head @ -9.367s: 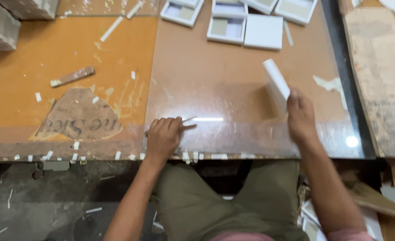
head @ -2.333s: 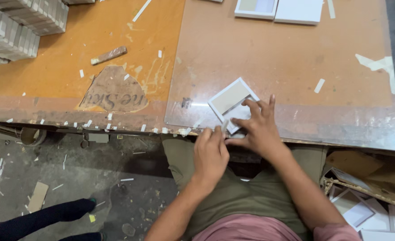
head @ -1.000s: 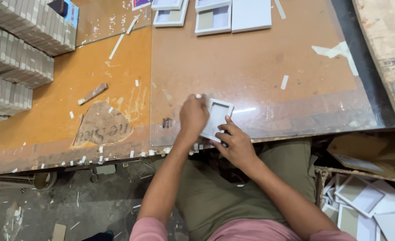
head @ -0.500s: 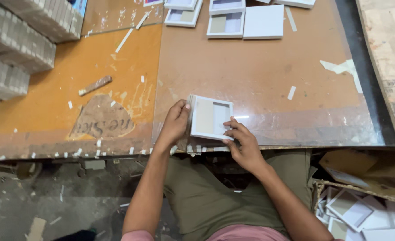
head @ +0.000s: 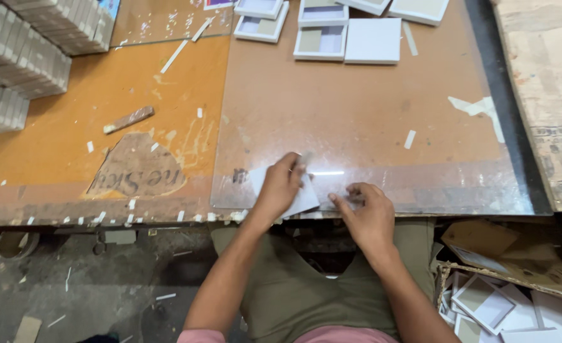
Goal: The person assembles small white rectangular boxes by hand, pressing edges together to form the frame and then placing a backing sheet inside. The person handles multiple boxes one at a time, stacking completed units on the table.
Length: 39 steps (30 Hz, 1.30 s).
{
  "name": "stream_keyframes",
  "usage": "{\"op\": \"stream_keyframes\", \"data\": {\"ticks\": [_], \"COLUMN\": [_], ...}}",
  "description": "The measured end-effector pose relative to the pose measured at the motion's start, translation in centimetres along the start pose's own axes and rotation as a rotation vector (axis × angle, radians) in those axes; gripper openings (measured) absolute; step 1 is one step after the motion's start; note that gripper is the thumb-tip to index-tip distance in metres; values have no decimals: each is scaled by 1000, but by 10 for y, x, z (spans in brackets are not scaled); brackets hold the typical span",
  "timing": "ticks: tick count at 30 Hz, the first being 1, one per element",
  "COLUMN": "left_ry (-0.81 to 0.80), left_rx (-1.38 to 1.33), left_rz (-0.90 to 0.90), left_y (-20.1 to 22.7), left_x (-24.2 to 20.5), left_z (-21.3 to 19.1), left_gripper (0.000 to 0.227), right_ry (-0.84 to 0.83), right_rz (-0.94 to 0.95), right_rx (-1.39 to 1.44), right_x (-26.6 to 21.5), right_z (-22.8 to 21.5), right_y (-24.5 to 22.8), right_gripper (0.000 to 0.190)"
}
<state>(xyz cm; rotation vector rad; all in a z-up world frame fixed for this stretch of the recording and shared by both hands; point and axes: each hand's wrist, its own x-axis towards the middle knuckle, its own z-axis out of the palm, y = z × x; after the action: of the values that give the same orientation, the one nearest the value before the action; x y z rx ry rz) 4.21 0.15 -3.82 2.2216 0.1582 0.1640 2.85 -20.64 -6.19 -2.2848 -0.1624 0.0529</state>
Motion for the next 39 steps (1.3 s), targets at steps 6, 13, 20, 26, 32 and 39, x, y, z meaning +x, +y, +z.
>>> {"op": "stream_keyframes", "data": {"ticks": [6,13,20,26,32,39], "left_ry": [49,66,-71,-266,36,-148], "left_rx": [659,532,373,302,379,302], "left_rz": [394,613,650,526,614,751], "left_y": [-31,-48,-25,-20,-23,-52], "left_x": [28,24,-7,-71,-30,53], "left_z": [-20,13,5,-6,-36,-13], "left_gripper": [20,22,12,22,27,20], "right_ry": [29,69,179,37,-48,24], "right_rz": [-379,-401,-88,-358,-437,-461], "right_rx": [-3,5,145,-145,-241,-223], "right_x": [-8,3,7,2,1,6], "right_z": [30,63,68,52,42,43], "right_y": [-24,-12,-14,-16,-23,-30], "right_gripper": [73,61,83,75,75,71]}}
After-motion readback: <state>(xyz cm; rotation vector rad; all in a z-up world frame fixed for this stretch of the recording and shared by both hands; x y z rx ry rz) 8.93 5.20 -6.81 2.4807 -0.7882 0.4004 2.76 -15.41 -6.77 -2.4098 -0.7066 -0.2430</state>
